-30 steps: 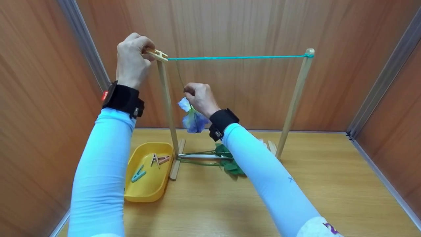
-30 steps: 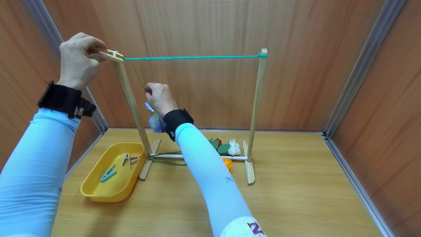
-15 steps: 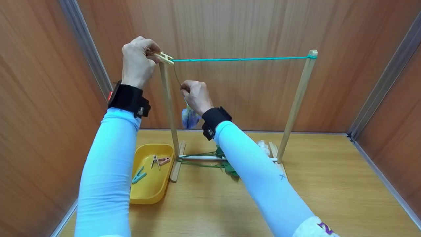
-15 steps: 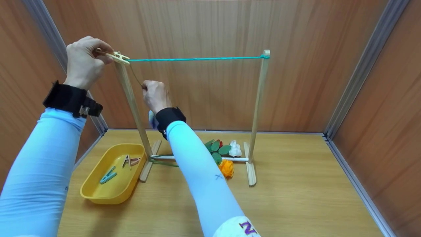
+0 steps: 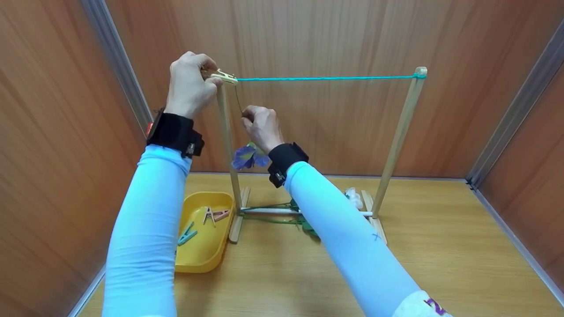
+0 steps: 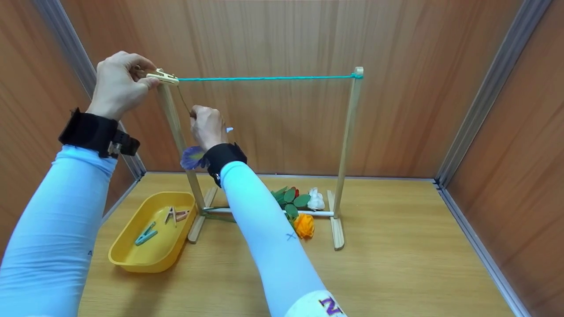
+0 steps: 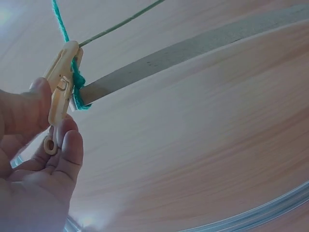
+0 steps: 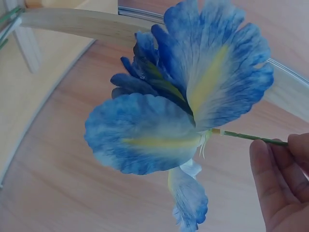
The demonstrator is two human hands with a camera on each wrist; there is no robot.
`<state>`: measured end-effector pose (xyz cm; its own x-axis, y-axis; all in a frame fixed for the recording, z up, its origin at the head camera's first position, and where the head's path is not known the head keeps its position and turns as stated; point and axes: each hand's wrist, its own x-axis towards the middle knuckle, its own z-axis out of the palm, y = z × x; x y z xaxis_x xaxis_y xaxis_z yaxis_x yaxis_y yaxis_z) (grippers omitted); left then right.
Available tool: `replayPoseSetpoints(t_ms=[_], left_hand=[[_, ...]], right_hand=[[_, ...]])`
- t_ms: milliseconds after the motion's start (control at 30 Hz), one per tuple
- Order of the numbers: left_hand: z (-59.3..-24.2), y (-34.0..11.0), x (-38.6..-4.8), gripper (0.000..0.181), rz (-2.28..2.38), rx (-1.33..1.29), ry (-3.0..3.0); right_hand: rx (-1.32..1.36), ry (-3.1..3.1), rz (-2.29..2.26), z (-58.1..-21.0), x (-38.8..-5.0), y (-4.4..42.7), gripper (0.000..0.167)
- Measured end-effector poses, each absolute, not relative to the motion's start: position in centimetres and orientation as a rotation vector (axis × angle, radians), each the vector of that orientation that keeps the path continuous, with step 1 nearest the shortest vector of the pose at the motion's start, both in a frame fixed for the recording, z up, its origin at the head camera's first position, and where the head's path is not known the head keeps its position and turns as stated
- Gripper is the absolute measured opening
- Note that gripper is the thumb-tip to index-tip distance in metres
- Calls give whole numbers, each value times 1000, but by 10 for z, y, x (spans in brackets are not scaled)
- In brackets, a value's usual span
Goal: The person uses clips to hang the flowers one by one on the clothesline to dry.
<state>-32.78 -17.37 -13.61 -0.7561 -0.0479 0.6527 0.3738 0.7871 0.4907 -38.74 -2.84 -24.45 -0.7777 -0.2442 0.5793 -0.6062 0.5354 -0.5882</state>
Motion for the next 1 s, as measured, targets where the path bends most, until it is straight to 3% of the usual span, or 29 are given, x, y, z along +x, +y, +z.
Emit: replayPoseSetpoints(t_ms=[433,800,1000], left_hand=[[-143,-173,-332,29,-815,-333,-2323],[-163,-176,-334,75,-1027,-299,-2216],[-188,-173,-333,80,-1154,-266,-2208]], right_hand=[[721,-2370,1137,-248,-389,-25,17],[806,-2384,1212,-263,-386,-7,23],[856,-2318,1249,-283,-383,12,24]])
